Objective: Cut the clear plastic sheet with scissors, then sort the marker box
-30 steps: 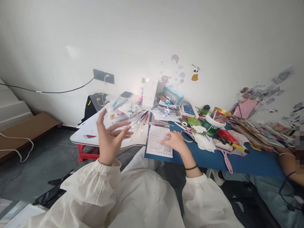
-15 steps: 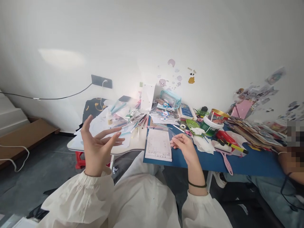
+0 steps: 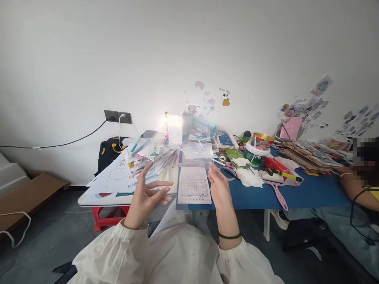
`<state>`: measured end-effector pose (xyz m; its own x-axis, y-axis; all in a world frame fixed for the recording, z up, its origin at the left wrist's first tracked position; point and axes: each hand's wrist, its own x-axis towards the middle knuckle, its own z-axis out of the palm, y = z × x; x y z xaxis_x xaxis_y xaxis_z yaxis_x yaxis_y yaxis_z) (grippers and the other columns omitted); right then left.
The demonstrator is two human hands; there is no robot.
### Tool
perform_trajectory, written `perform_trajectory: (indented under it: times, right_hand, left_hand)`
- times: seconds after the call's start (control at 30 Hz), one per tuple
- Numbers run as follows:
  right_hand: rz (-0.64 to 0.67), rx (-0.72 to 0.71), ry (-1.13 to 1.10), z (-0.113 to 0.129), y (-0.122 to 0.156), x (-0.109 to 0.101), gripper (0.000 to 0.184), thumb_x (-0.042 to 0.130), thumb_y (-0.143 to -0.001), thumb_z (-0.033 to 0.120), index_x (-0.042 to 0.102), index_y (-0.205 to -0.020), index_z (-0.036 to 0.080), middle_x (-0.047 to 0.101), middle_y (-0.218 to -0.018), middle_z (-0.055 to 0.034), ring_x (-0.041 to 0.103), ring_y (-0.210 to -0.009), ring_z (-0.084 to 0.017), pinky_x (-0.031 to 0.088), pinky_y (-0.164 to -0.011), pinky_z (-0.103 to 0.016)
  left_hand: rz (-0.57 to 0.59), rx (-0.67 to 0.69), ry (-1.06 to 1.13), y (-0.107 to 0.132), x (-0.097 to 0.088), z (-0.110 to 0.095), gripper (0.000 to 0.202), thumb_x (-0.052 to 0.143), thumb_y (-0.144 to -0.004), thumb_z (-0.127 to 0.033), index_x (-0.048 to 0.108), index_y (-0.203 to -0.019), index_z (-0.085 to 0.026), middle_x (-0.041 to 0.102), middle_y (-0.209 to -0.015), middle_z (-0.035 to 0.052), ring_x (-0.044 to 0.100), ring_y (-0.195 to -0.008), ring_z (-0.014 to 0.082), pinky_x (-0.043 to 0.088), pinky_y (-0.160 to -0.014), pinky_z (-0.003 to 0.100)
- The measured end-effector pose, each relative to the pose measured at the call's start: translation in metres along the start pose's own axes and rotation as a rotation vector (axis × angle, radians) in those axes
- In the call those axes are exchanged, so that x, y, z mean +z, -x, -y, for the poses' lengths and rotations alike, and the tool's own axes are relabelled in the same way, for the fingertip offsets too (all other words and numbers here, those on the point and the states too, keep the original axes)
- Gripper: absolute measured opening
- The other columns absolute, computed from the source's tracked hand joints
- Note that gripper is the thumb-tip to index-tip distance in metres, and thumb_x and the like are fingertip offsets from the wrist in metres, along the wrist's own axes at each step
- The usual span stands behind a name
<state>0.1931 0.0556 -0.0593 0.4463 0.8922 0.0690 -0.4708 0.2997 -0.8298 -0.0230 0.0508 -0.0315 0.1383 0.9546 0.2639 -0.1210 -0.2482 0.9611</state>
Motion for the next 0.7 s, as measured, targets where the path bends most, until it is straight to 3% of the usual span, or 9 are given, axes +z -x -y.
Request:
perform_trajectory:
  times: [0.17,0.3,0.43,0.57,0.7]
  right_hand:
    - [0.042,0.083,0.058,-0.014,0.033,-0.002,0.030,0.076,-0.066,0.041,0.073,-0.090,0.024,0.057,-0.132,-0.0068,0.044,-0.129,-0.026,0.043,-0.097,-0.036]
    - [0.073,0.104,0.196,-0.026,0.050,0.002,0.023,0.074,-0.067,0.041,0.067,-0.072,0.020,0.066,-0.116,-0.0103,0.057,-0.115,-0.028,0.045,-0.093,-0.037]
    - [0.103,0.071,0.282,-0.034,0.057,0.013,0.029,0.074,-0.067,0.041,0.055,-0.061,0.019,0.069,-0.103,-0.0097,0.063,-0.100,-0.026,0.048,-0.087,-0.037]
    - [0.117,-0.014,0.407,-0.035,0.064,0.019,0.025,0.070,-0.072,0.038,0.053,-0.067,0.020,0.067,-0.097,-0.0067,0.064,-0.090,-0.021,0.050,-0.079,-0.032]
    - [0.134,-0.036,0.353,-0.030,0.070,0.019,0.024,0.069,-0.074,0.033,0.048,-0.079,0.023,0.063,-0.074,0.0015,0.064,-0.065,-0.016,0.051,-0.063,-0.029]
  left_hand:
    - [-0.054,-0.006,0.066,-0.002,0.006,0.005,0.082,0.062,-0.081,-0.042,0.014,-0.145,-0.026,0.072,-0.089,0.0076,0.069,-0.054,0.0177,0.057,-0.050,0.028]
    - [-0.081,0.017,0.154,-0.003,0.011,0.013,0.066,0.045,-0.090,-0.048,0.013,-0.144,-0.028,0.072,-0.091,0.0081,0.070,-0.058,0.0185,0.057,-0.051,0.029]
    - [-0.067,0.075,0.152,-0.003,0.014,0.018,0.078,0.060,-0.084,-0.041,0.011,-0.144,-0.027,0.072,-0.091,0.0085,0.071,-0.057,0.0195,0.058,-0.052,0.029]
    - [-0.054,0.088,0.146,-0.002,0.015,0.018,0.085,0.067,-0.079,-0.032,0.011,-0.143,-0.027,0.072,-0.093,0.0092,0.071,-0.057,0.0194,0.058,-0.052,0.028]
    - [-0.028,0.087,0.161,0.000,0.014,0.015,0.089,0.068,-0.079,-0.031,0.009,-0.144,-0.028,0.072,-0.097,0.0097,0.071,-0.058,0.0192,0.059,-0.053,0.029]
